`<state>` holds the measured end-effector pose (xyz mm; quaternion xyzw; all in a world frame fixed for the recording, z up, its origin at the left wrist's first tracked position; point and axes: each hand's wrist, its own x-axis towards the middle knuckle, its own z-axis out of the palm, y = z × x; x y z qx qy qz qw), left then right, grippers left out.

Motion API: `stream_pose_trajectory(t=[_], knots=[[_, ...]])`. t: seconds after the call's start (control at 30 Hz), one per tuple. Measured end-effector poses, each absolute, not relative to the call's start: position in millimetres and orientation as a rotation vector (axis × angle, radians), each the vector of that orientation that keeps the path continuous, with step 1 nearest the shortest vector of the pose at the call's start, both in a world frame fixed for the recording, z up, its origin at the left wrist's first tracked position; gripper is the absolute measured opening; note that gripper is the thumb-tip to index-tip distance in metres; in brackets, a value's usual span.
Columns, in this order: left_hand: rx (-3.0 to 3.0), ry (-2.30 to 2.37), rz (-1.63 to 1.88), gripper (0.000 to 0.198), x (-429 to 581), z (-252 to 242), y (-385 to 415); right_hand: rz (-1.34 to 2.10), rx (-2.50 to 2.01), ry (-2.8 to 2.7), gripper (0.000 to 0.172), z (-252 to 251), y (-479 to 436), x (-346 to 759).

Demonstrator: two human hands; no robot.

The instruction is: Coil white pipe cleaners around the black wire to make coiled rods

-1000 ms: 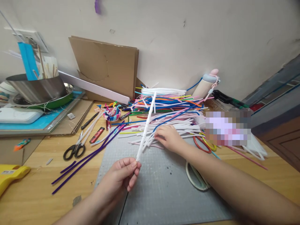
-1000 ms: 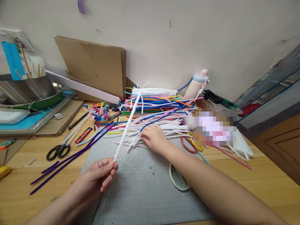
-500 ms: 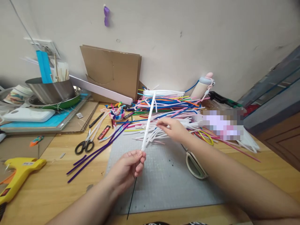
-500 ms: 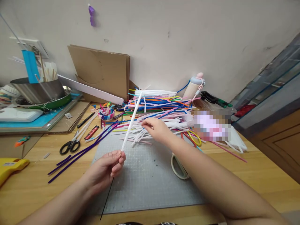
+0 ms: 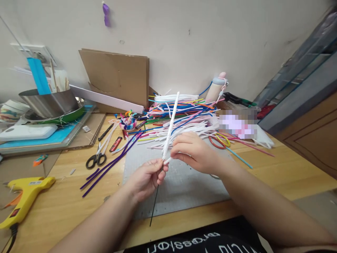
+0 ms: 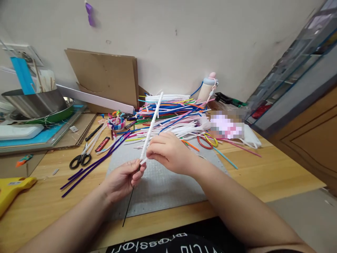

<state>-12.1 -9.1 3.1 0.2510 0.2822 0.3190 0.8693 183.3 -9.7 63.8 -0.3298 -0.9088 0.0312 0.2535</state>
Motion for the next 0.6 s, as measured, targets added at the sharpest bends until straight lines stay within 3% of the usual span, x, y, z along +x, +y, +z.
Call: stream_pose_trajectory(t=[0.2,0.43,0.6], knots=[[0.568,0.603,0.628,0.007,-10.4,8.5,-14.6,0.102,-0.890,-2.465,0.015,60.2,-14.9,183.0],[0.586,0.627,0.594,0.010,-11.4,5.8,-13.1,-0.252,-0.997,-2.565,0.024,66.8,-23.0,179.1],[0.635,0.610,0.612,0.011,-11.5,3.4,-12.5,-0.337,-1.038,-2.629,0.020,74.5,-27.6,172.4]])
